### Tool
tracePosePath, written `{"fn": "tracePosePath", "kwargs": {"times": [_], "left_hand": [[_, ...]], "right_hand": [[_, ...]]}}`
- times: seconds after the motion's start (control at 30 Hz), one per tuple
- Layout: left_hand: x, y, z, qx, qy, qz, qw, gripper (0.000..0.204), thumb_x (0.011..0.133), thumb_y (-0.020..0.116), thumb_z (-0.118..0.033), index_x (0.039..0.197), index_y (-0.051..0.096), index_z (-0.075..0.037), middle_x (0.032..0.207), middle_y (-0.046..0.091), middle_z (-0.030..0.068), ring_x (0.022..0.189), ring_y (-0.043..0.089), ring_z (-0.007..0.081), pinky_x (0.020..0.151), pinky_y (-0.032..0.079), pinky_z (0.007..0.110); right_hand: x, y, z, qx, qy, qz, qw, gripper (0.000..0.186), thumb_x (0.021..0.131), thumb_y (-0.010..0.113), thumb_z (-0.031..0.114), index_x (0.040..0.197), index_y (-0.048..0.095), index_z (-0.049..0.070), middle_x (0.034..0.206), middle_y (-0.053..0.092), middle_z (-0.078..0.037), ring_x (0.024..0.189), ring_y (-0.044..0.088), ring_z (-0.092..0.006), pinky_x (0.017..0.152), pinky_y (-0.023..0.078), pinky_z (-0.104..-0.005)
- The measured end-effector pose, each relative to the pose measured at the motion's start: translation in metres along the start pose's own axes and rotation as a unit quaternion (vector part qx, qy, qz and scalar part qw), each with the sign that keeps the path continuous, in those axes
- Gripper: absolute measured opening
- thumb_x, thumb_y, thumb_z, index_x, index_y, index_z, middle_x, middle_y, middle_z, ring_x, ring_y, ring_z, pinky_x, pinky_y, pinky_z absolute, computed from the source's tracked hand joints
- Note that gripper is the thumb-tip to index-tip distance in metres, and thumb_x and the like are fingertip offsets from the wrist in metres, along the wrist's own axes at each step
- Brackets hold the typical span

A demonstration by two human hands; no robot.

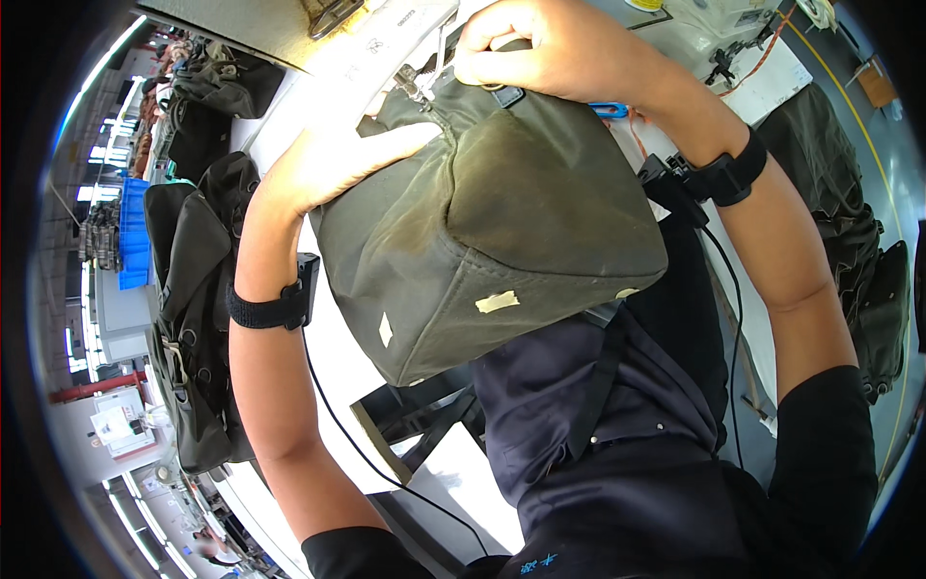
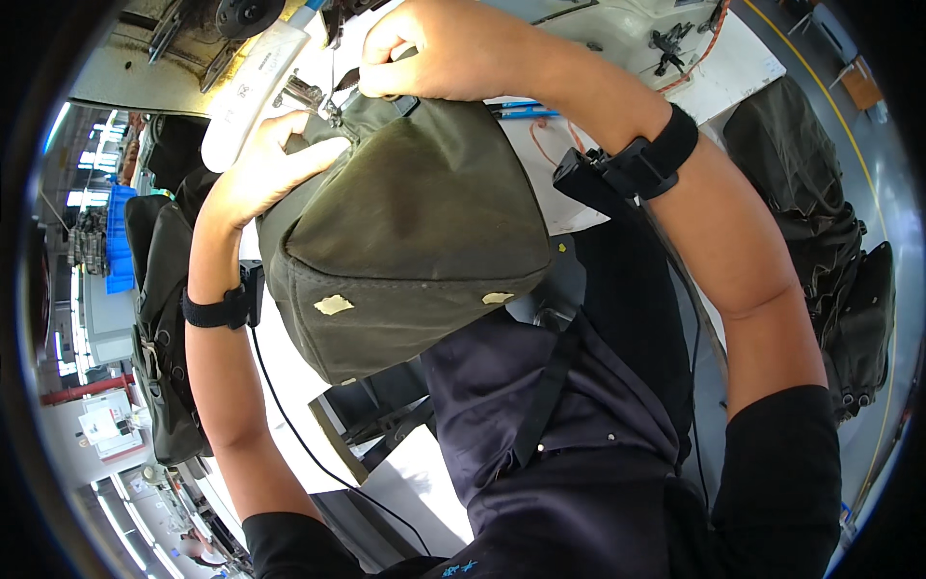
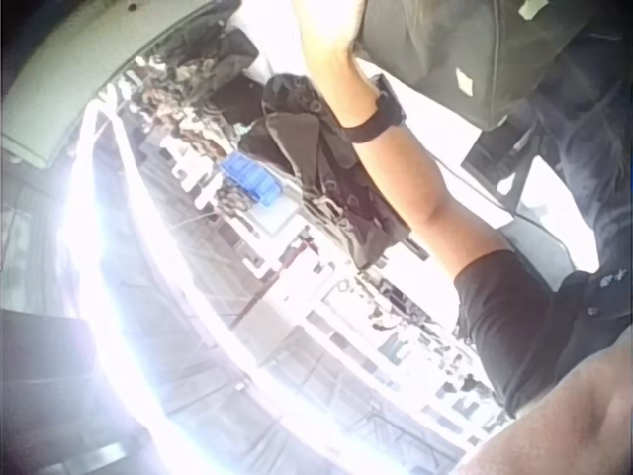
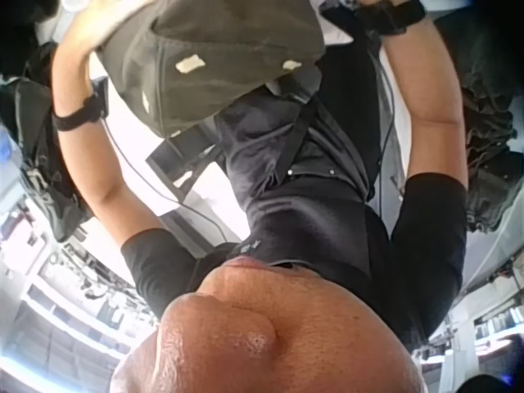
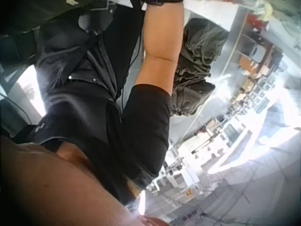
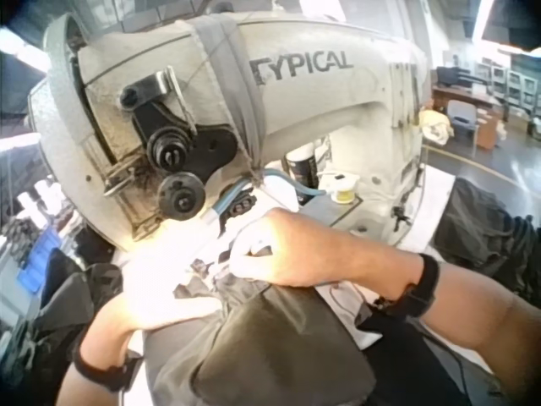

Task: Using an industrial sewing machine to construct canvas or leather bags.

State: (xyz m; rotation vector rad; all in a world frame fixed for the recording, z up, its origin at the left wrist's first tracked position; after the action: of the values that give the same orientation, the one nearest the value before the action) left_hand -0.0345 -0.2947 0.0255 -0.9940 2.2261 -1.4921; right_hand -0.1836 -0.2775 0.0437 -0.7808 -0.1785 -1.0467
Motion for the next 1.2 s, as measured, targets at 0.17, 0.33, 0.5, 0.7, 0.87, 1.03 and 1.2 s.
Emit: {"fn": "tracePosePath", "kwargs": {"times": [0.17, 0.33, 0.5, 0.7, 0.87, 1.03, 1.2], "left_hand": [[0.008, -0.029, -0.015, 0.158, 0.035, -0.027, 0.986, 0.041, 0.088, 0.080, -0.032, 0.112, 0.070, 0.000, 0.092, 0.066, 0.0046, 0.081, 0.058, 0.0129, 0.077, 0.050, 0.033], [-0.008, -0.047, 0.006, 0.123, -0.266, 0.172, 0.941, 0.056, 0.091, 0.076, -0.026, 0.136, 0.059, 0.003, 0.130, 0.068, 0.0176, 0.115, 0.064, 0.0228, 0.104, 0.047, 0.034], [-0.060, -0.032, -0.109, 0.203, -0.060, 0.016, 0.977, 0.049, 0.093, 0.071, -0.012, 0.139, 0.058, 0.000, 0.137, 0.063, 0.0185, 0.129, 0.059, 0.0304, 0.111, 0.043, 0.037], [-0.076, 0.040, -0.097, 0.294, -0.025, -0.056, 0.954, 0.092, 0.075, 0.087, -0.031, 0.153, 0.044, -0.005, 0.153, 0.050, 0.0158, 0.143, 0.044, 0.0349, 0.121, 0.025, 0.056], [-0.076, 0.031, -0.081, 0.215, -0.024, -0.133, 0.967, 0.101, 0.066, 0.092, -0.038, 0.151, 0.047, -0.010, 0.150, 0.053, 0.0148, 0.139, 0.048, 0.0347, 0.119, 0.027, 0.058], [-0.066, 0.028, -0.074, 0.184, 0.000, -0.137, 0.973, 0.097, 0.064, 0.092, -0.032, 0.149, 0.051, -0.009, 0.144, 0.058, 0.0135, 0.136, 0.050, 0.0355, 0.118, 0.029, 0.058], [-0.070, 0.022, -0.081, 0.169, 0.029, -0.180, 0.969, 0.105, 0.062, 0.094, -0.037, 0.151, 0.047, -0.005, 0.145, 0.056, 0.0149, 0.135, 0.050, 0.0364, 0.117, 0.030, 0.055]], "right_hand": [[-0.027, 0.007, 0.012, -0.076, 0.052, -0.101, 0.991, 0.021, 0.092, 0.068, 0.021, 0.093, 0.072, 0.000, 0.080, 0.071, -0.008, 0.071, 0.064, -0.0182, 0.071, 0.050, -0.0328], [-0.087, 0.064, -0.014, 0.202, 0.188, -0.170, 0.946, 0.024, 0.097, 0.070, 0.024, 0.088, 0.070, 0.002, 0.059, 0.051, 0.006, 0.053, 0.041, -0.0030, 0.049, 0.031, -0.0267], [-0.089, 0.106, -0.028, 0.301, 0.201, -0.119, 0.925, 0.026, 0.103, 0.067, 0.022, 0.084, 0.065, 0.004, 0.070, 0.046, 0.010, 0.066, 0.037, 0.0001, 0.056, 0.030, -0.0229], [-0.096, 0.104, -0.021, 0.254, 0.199, -0.119, 0.939, 0.033, 0.103, 0.066, 0.021, 0.079, 0.063, -0.002, 0.069, 0.046, 0.006, 0.065, 0.038, -0.0033, 0.056, 0.032, -0.0255], [-0.098, 0.102, -0.015, 0.318, 0.153, -0.199, 0.914, 0.037, 0.103, 0.063, 0.021, 0.073, 0.062, -0.001, 0.059, 0.043, 0.006, 0.057, 0.034, -0.0027, 0.049, 0.028, -0.0279], [-0.100, 0.115, -0.019, 0.335, 0.186, -0.192, 0.903, 0.028, 0.104, 0.063, 0.018, 0.092, 0.073, -0.006, 0.075, 0.062, 0.004, 0.069, 0.048, -0.0017, 0.060, 0.039, -0.0222], [-0.101, 0.117, -0.024, 0.325, 0.193, -0.205, 0.903, 0.036, 0.104, 0.062, 0.020, 0.076, 0.063, -0.001, 0.063, 0.046, 0.006, 0.061, 0.037, -0.0022, 0.053, 0.030, -0.0260]]}}
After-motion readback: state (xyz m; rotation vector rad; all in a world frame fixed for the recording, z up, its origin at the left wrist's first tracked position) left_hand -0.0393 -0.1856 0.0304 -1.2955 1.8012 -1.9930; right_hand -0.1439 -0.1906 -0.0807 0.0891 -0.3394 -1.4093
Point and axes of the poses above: each hand's wrist, its own x-axis towards the middle knuckle, its own y-axis out of the palm, z = x × y, the point moved 10 cm from there along x, towards the middle knuckle
